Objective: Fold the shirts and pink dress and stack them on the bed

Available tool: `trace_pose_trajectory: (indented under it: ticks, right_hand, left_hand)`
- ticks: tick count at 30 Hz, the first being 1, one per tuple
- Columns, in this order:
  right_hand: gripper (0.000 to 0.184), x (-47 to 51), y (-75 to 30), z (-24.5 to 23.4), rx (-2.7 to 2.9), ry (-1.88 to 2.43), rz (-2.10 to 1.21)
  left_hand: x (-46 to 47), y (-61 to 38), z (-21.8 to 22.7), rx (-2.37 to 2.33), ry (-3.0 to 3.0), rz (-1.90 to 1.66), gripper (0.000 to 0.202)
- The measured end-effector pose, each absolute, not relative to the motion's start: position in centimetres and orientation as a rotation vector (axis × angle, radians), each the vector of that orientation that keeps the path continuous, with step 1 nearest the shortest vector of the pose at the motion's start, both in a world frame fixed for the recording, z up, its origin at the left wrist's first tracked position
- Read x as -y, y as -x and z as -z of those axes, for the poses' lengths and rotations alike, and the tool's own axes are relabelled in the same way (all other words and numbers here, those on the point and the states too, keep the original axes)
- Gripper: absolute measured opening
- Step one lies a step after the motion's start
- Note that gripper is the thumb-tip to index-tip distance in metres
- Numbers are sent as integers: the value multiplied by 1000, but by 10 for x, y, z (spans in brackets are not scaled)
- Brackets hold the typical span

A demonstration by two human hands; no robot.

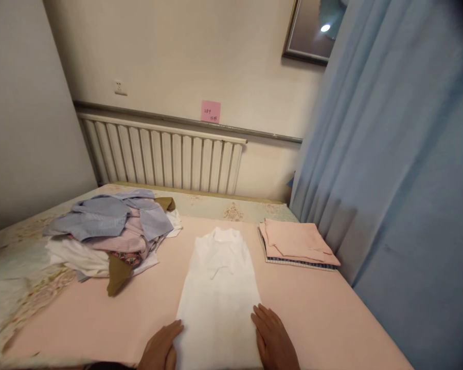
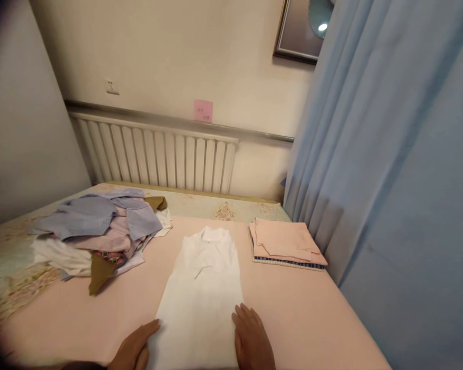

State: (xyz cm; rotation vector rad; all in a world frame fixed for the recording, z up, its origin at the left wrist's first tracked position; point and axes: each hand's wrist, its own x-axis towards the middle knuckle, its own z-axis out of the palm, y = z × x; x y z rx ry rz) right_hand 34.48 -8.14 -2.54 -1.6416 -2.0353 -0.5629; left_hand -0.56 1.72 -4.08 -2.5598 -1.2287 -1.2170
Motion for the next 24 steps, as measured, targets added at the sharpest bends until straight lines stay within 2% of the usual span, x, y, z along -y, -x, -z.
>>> trace_pose_trajectory:
  ticks: [3,11,24]
  right_hand:
    - [46,80,-347,26,2056,1596,635]
    - [47,76,-351,27,2086,1570,653]
    - [51,67,-364,34,2205,1485,793]
  left_hand:
    - [-33,-13,27,1374,2531,1331,32]
    - [-94,-70,-6,1376,2650,1364,30]
    - [-133,-84,22,1457,2727,1387,33]
